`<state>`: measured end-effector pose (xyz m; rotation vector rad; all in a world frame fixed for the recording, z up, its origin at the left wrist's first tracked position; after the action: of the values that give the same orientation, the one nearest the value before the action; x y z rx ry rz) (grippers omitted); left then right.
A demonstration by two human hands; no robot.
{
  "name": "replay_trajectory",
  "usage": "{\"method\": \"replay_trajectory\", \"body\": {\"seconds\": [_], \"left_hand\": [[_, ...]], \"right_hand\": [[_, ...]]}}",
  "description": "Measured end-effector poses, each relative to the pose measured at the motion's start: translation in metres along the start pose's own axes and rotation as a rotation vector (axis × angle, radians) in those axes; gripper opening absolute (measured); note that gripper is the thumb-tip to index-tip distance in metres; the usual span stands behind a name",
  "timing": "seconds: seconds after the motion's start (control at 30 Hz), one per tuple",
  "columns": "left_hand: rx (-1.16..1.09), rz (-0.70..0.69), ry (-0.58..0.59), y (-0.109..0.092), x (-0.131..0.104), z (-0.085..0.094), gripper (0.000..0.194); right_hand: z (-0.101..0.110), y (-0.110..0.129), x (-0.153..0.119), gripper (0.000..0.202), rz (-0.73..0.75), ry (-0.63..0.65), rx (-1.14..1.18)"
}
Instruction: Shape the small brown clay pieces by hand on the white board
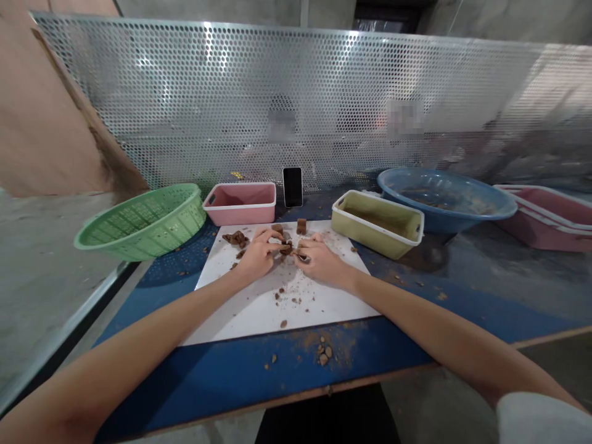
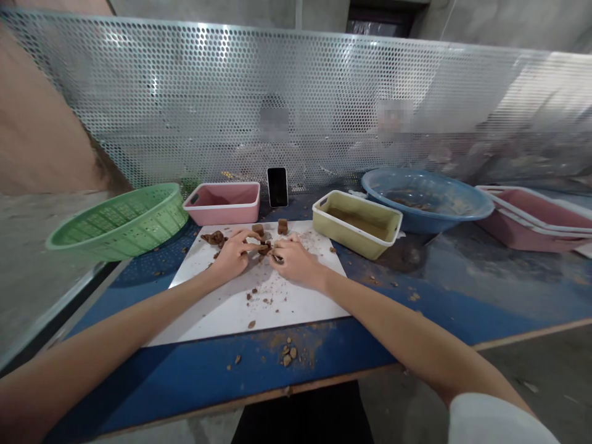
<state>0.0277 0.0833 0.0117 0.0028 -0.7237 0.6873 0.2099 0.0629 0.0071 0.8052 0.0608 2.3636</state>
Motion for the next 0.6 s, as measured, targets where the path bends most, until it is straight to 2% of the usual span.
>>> {"method": "replay_trajectory", "body": {"seconds": [0.07,0.2,0.37,0.6], "left_hand": [[-0.002,-0.001,-0.005,0.0,0.0,0.0,0.068],[-0.006,-0.005,-0.008,-0.001,0.0,0.001,0.068],[0.002,0.006,0.008,-0.001,0.0,0.002,0.066],[-0.008,0.024,0.006,-0.004,0.001,0.004,0.065]], "right_hand": [[0.0,-0.001,0.0,0.033,-0.009,0.012,0.0],[0.004,-0.004,0.0,0.029,-0.04,-0.073,-0.011],[-0.001,-0.006,0.001,0.033,-0.033,0.024,-0.004],[0.004,-0.014,-0.001,0.026,-0.11,-0.085,-0.033]]}}
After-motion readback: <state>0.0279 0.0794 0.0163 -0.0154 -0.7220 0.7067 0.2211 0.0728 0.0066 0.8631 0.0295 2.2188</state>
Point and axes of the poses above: each hand's wrist, its own x-axis towards the middle knuckle, its own z-axis out of the back of the hand, y = z × x, the point moved 5 cm from there along x, towards the middle knuckle
